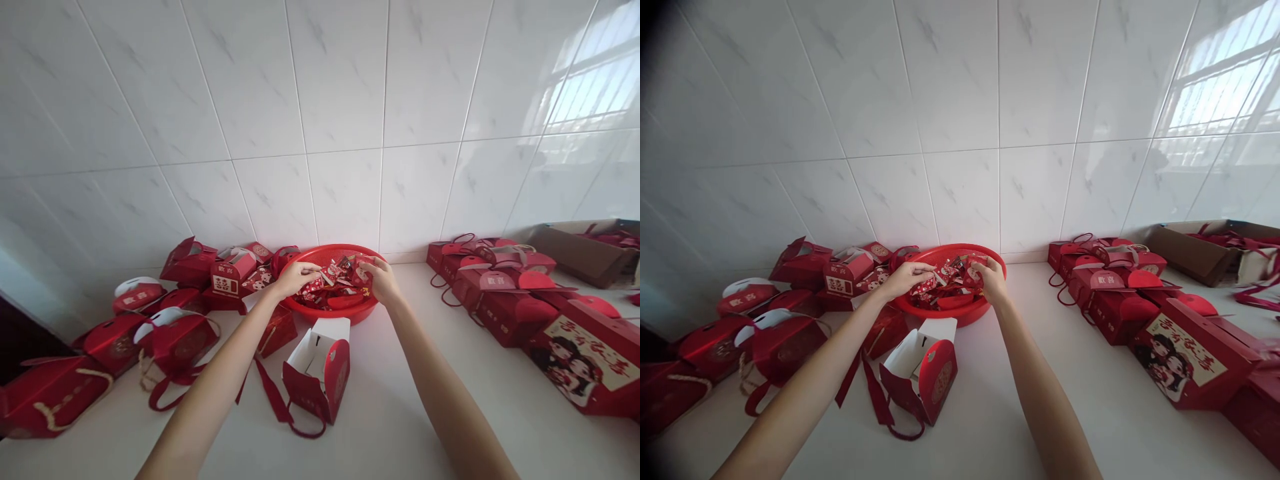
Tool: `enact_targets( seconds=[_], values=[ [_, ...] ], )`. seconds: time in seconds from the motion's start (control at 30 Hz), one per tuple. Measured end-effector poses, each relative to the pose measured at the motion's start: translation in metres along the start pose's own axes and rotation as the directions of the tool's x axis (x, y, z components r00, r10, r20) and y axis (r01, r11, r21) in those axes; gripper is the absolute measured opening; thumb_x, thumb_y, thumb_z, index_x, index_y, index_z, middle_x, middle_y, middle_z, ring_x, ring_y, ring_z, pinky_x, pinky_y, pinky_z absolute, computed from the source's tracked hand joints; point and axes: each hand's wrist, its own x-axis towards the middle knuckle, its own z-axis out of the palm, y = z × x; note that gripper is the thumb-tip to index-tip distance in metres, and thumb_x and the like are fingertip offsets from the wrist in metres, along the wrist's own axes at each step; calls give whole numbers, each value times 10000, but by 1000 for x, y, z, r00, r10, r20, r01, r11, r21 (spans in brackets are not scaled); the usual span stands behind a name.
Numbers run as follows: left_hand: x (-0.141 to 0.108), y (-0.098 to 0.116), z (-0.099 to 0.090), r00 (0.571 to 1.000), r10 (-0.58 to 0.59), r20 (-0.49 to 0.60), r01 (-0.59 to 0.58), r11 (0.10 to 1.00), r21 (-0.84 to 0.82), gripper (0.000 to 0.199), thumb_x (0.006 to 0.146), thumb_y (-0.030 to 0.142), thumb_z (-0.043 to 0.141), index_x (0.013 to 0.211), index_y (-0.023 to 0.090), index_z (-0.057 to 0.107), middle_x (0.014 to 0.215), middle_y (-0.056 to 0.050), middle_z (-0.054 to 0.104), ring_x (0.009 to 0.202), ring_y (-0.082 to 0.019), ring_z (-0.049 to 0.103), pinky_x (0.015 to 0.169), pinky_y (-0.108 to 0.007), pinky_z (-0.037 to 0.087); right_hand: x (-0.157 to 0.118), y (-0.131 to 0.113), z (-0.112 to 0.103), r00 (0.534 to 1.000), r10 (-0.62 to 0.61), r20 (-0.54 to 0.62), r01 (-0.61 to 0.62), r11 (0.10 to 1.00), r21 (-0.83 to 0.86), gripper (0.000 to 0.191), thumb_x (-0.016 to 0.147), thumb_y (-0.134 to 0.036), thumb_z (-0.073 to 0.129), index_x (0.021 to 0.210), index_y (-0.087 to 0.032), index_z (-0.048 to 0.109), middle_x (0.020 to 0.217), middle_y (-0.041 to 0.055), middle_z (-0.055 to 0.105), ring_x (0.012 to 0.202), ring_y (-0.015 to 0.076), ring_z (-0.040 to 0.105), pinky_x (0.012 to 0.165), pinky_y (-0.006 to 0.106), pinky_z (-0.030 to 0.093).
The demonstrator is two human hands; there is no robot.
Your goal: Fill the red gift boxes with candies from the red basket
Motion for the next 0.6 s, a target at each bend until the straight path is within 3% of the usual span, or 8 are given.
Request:
enact_targets(
  seconds=[0.2,0.37,0.47,0.6],
  values=[
    [-9,5,7,998,12,-59,-14,1000,-25,406,778,479,645,1035,179,742,1200,-96,737,1158,-276,645,1056,-410,454,3,3,-4,1000,4,21,-3,1000,-9,255,574,-269,838,712,-192,638,678,-6,697,636,157,663,617,282,545],
    [-28,27,11,997,38,-67,-41,998,-37,383,834,503,594,1007,192,736,1193,-76,736,1226,-280,603,1095,-399,419,1,0,-2,998,6,65,-6,1000,-5,279,548,-284,854,710,-190,647,673,-2,706,625,151,652,595,265,541],
    [-46,52,10,998,66,-8,-66,997,-29,360,876,467,566,1033,186,725,1177,-71,731,1187,-263,613,1059,-376,438,-2,-4,-1,995,20,95,-20,1000,-4,296,541,-290,870,719,-186,659,697,16,720,639,159,654,596,270,548],
    [-76,88,7,981,53,187,-66,996,63,345,907,429,559,1114,200,712,1081,-59,733,990,-222,661,891,-330,504,-5,-8,-1,992,48,118,-47,999,-13,298,549,-267,880,732,-181,662,706,20,716,650,157,649,617,277,553]
  ],
)
